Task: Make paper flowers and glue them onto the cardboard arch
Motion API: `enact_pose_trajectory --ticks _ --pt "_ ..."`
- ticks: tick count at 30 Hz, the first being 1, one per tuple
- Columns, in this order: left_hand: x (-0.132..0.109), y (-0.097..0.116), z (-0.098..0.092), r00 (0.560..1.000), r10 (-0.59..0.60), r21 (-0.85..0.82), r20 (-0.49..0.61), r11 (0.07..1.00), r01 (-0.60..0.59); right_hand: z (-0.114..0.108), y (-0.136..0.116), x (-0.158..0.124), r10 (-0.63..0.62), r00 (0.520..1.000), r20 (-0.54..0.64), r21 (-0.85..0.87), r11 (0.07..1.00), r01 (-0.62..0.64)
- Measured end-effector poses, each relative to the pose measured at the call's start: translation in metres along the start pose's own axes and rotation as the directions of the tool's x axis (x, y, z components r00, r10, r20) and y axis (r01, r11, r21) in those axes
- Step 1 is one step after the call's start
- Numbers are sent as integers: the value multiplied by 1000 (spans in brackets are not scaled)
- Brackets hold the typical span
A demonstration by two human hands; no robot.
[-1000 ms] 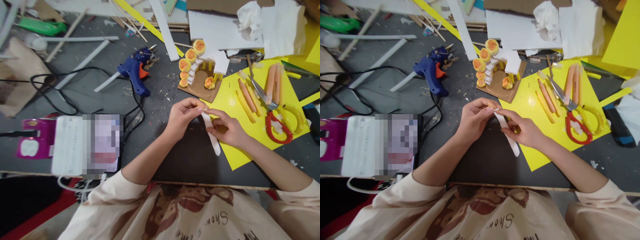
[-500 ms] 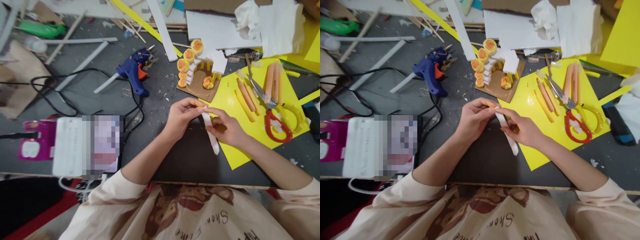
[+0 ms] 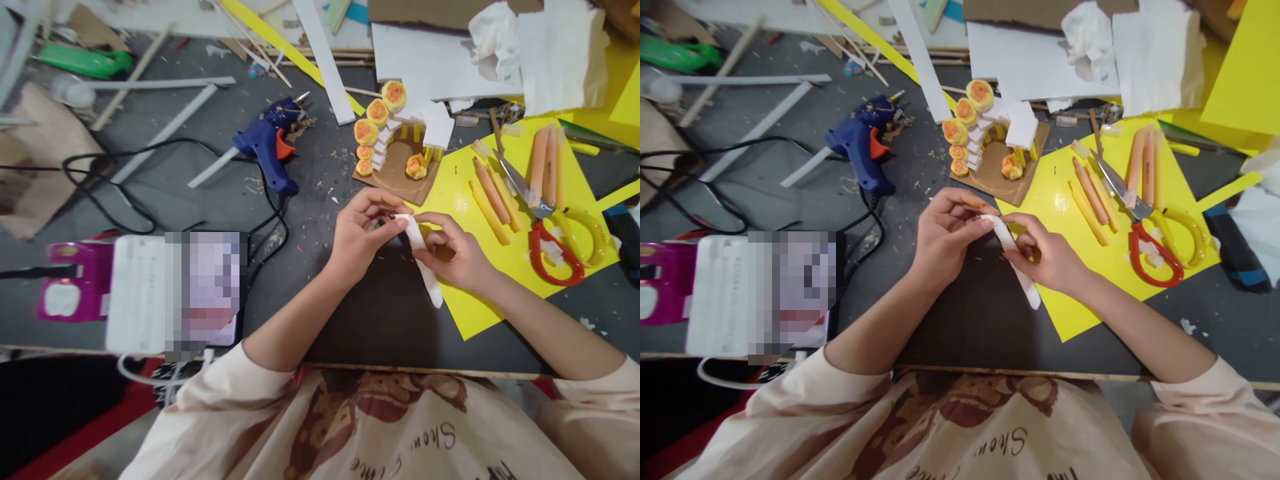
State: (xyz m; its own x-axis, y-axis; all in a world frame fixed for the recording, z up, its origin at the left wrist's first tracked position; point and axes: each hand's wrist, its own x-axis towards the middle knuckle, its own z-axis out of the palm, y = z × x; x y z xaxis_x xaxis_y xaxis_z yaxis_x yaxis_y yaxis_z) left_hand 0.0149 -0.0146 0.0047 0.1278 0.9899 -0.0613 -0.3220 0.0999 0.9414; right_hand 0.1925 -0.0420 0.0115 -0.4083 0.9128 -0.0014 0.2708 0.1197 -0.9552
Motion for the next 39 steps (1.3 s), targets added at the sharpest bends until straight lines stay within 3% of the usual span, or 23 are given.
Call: enact_pose_trajectory --ticks 10,21,29,39 --pt "-1 -6 -5 976 217 250 34 943 -218 -1 0 -2 -56 998 -13 -55 997 55" --pt "-2 -6 -5 878 453 558 158 692 -457 0 3 -3 -198 980 -37 -310 934 177" --pt "-6 0 -3 889 409 639 205 632 -438 -1 3 -4 -259 966 -23 -396 889 229" --pt "2 4 -7 948 250 516 197 796 -317 -1 2 -4 -199 978 -62 -324 931 169"
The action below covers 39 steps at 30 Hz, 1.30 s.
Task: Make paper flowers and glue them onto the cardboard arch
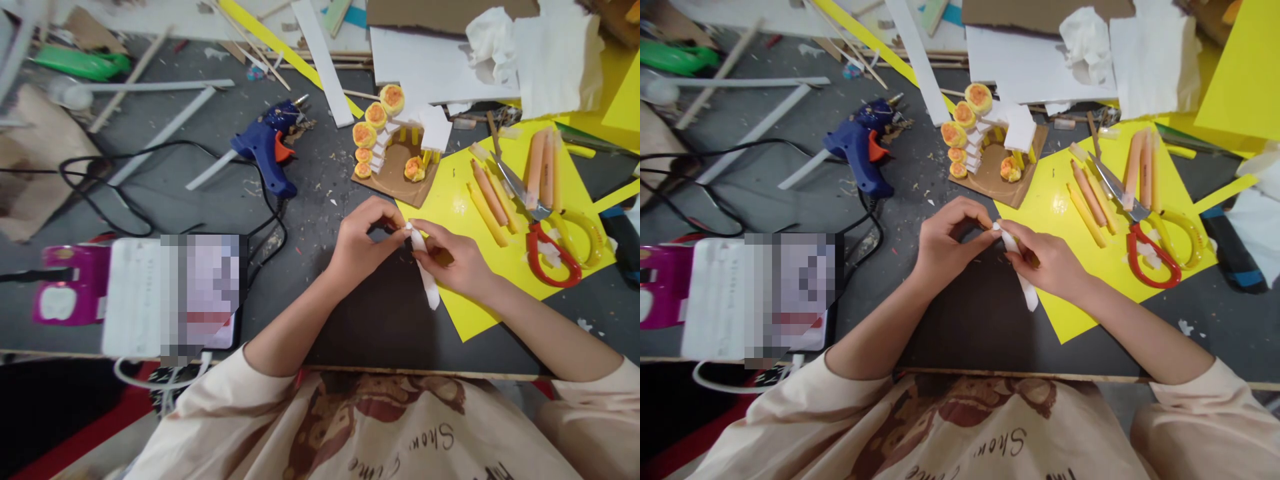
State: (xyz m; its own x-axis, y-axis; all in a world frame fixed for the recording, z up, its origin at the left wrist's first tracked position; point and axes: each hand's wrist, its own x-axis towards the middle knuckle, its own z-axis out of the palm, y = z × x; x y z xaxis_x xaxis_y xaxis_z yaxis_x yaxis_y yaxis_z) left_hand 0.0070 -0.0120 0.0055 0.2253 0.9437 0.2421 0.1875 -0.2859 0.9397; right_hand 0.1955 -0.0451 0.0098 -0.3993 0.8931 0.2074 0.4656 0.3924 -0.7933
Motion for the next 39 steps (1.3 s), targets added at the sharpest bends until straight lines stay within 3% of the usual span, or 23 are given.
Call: enact_pose_trajectory --ticks 7,17,22,29,39 --pt "-1 1 2 983 -161 -190 84 966 174 -1 0 1 10 1000 5 39 999 -10" --pt "-5 7 4 951 -301 -312 77 898 309 -1 2 1 23 999 -38 0 1000 -23" --pt "-4 2 5 968 -246 -257 43 934 249 0 1 1 32 999 -26 -6 999 -32" --pt "-3 4 3 999 36 -8 -18 999 -36 -1 -1 2 175 983 -59 68 983 -171" --pt "-5 4 2 997 67 63 -35 996 -65 -3 -2 4 50 991 -123 -93 994 -61"
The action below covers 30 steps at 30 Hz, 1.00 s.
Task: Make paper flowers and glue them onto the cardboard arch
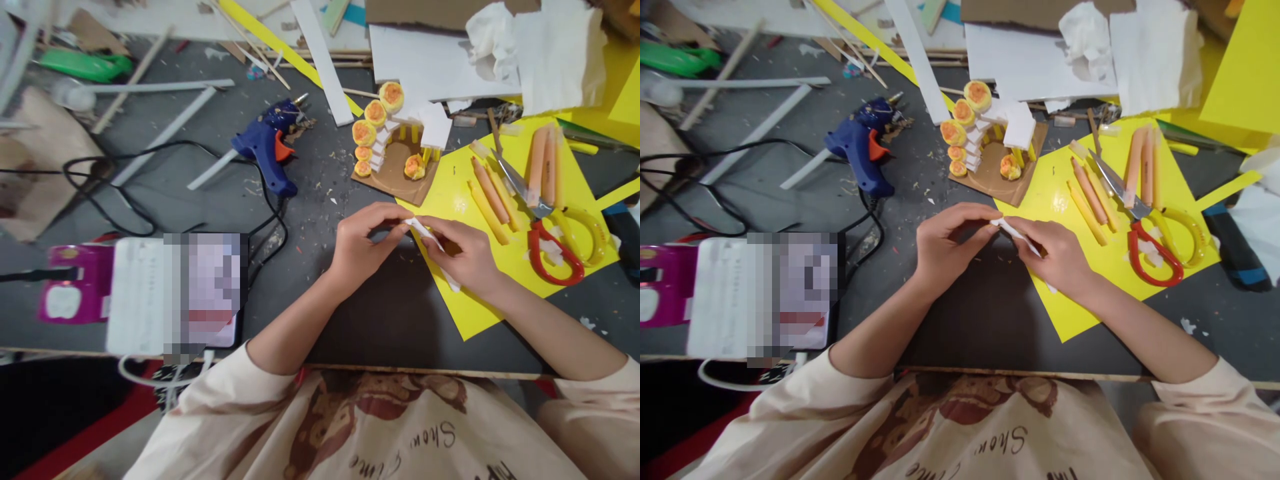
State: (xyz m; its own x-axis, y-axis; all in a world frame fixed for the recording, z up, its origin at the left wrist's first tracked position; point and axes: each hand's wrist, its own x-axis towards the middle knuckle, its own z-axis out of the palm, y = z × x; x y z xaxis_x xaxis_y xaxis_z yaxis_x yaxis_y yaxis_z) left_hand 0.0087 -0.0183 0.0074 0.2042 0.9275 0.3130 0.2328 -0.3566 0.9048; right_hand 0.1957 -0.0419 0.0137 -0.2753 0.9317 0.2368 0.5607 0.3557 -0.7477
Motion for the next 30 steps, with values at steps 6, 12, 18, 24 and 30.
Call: enact_pose_trajectory --ticks 6,12,18,24,30 --pt "1 -2 0 999 26 8 35 1000 -26 0 0 1 -70 998 -10 -45 997 69" --pt "1 -4 0 996 43 -54 77 998 -39 -1 -2 2 -66 998 -12 -13 998 66" --pt "2 -3 -2 990 72 11 118 997 -74 -1 -3 2 -62 998 -14 -3 998 62" --pt "3 -2 -2 981 148 88 123 983 -160 0 -2 0 -50 998 -40 -4 999 50" --pt "2 -2 -3 975 162 139 155 973 -184 1 -1 1 -138 989 -61 -34 990 136"
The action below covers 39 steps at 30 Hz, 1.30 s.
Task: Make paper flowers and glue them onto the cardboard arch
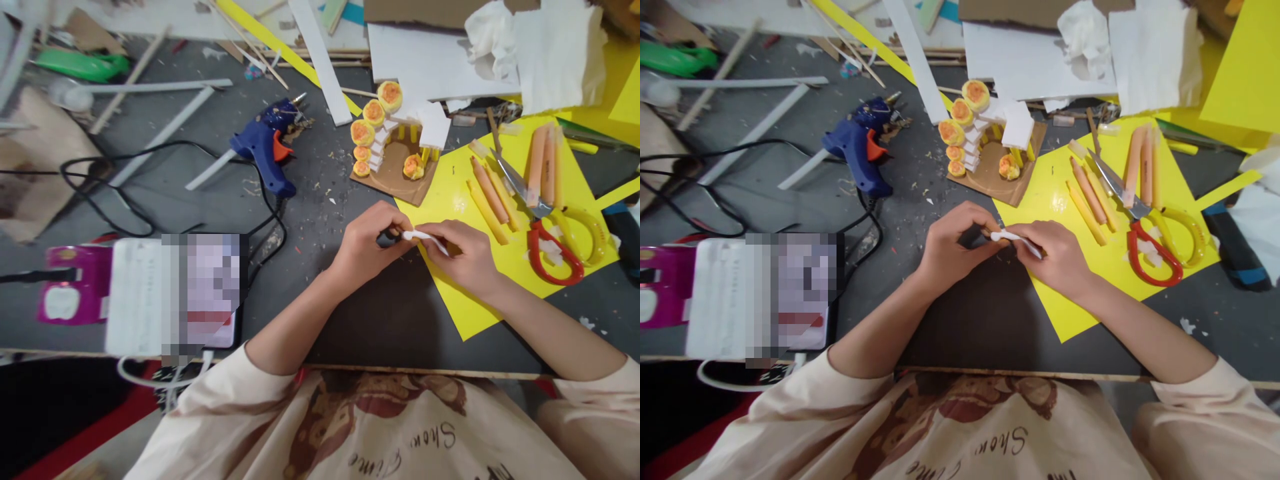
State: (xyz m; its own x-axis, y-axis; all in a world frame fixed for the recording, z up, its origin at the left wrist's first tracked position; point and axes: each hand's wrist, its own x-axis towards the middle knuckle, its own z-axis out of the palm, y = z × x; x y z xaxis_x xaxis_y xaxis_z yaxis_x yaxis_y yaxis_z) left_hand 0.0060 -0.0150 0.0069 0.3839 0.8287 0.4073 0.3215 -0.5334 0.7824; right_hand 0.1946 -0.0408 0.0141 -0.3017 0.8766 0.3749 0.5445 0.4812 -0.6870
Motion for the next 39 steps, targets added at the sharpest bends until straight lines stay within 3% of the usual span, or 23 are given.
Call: enact_pose_trajectory --ticks 7,13,18,22,39 --pt "-1 -2 0 999 -28 -2 42 1000 28 2 3 -2 -57 998 -4 0 998 57" --pt "-1 -2 2 985 -157 -206 71 964 168 3 9 -3 -216 976 33 -31 976 218" --pt "3 2 1 916 -358 -475 179 784 399 1 7 -2 -198 980 -15 47 979 199" --pt "5 4 0 853 -456 -555 252 654 514 1 5 -1 -162 986 -35 92 982 164" --pt "7 7 -1 831 -489 -577 264 611 543 2 5 -4 -220 974 -43 -23 975 219"
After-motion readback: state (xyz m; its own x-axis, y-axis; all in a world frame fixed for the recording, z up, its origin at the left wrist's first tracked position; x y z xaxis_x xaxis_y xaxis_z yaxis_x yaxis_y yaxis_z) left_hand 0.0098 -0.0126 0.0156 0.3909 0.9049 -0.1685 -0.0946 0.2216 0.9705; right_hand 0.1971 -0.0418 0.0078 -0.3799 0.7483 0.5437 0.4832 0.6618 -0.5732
